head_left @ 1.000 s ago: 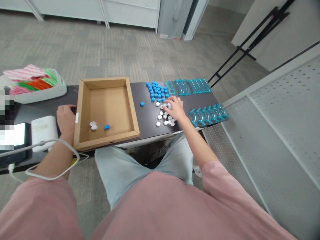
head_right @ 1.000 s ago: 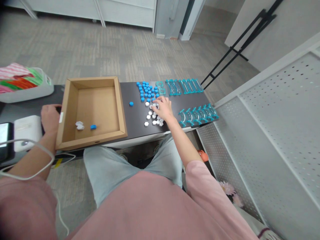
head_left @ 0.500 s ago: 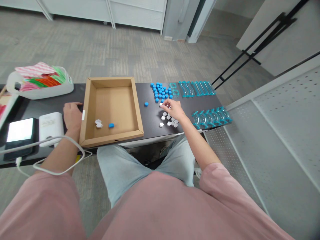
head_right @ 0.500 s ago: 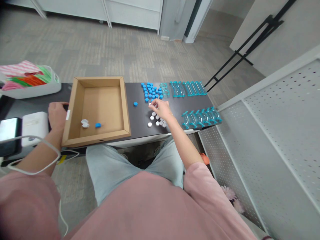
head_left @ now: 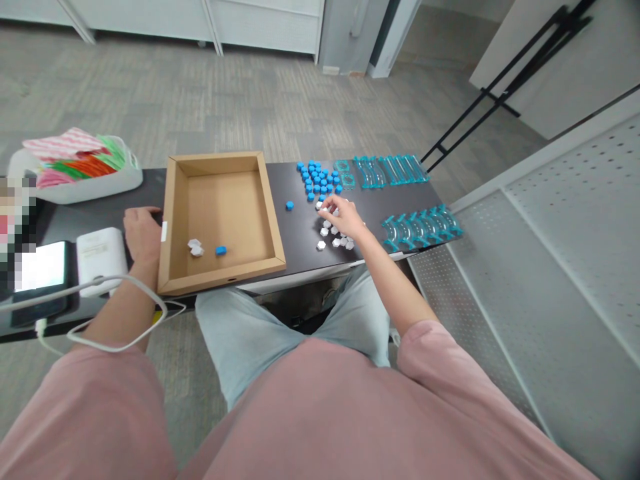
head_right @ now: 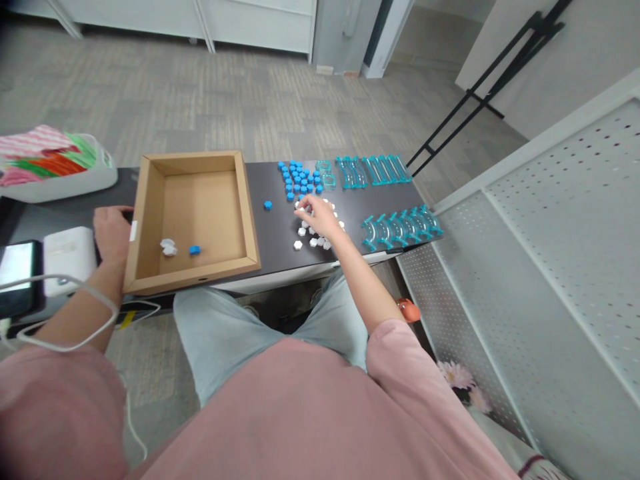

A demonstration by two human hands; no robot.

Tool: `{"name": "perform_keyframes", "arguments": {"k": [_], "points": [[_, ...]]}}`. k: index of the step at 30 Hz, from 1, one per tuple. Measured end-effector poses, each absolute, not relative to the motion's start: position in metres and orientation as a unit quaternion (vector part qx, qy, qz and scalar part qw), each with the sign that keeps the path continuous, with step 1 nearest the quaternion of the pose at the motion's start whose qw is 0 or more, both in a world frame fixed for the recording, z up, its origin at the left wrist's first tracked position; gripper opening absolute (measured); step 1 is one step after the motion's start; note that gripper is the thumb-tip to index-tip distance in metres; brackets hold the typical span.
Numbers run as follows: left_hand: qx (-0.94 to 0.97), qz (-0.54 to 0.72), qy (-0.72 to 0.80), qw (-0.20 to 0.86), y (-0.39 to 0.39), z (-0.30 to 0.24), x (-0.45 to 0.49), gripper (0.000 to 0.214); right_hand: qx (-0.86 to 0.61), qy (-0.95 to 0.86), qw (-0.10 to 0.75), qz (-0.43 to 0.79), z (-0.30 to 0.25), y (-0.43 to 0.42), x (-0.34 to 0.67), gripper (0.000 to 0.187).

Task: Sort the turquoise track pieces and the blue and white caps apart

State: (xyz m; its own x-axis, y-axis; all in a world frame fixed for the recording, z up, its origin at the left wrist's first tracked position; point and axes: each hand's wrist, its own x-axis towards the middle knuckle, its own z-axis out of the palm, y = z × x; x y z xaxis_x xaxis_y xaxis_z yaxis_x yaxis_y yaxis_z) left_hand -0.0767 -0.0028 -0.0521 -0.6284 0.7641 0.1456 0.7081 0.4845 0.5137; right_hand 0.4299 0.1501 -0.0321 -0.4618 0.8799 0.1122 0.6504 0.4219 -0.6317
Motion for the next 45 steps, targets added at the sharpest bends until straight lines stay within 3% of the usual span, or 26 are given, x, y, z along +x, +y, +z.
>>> {"name": "perform_keyframes", "arguments": {"k": [11,17,21,27,34,45], "points": [[0.432,0.286,0.855,0.032,-0.001,-0.057,-0.080,0.034,-0.492,-0.839,0.158,0.171,-0.037,0.143,0.421,0.015],[0.428,0.295,0.854,0.029,0.000,-0.057,-0.080,0.022,-0.477,-0.860,0.141,0.113,-0.038,0.148,0.426,0.044],[0.425,0.309,0.850,0.024,0.001,-0.057,-0.079,0.018,-0.459,-0.874,0.124,0.101,-0.040,0.144,0.435,0.052],[0.429,0.311,0.848,0.022,0.002,-0.059,-0.080,0.022,-0.460,-0.864,0.156,0.134,-0.042,0.131,0.477,0.059],[0.426,0.316,0.847,0.022,0.002,-0.059,-0.081,0.020,-0.488,-0.824,0.195,0.210,-0.065,0.153,0.520,0.094],[0.423,0.298,0.855,0.032,0.002,-0.054,-0.075,0.024,-0.433,-0.854,0.190,0.220,-0.069,0.141,0.490,0.084]]}}
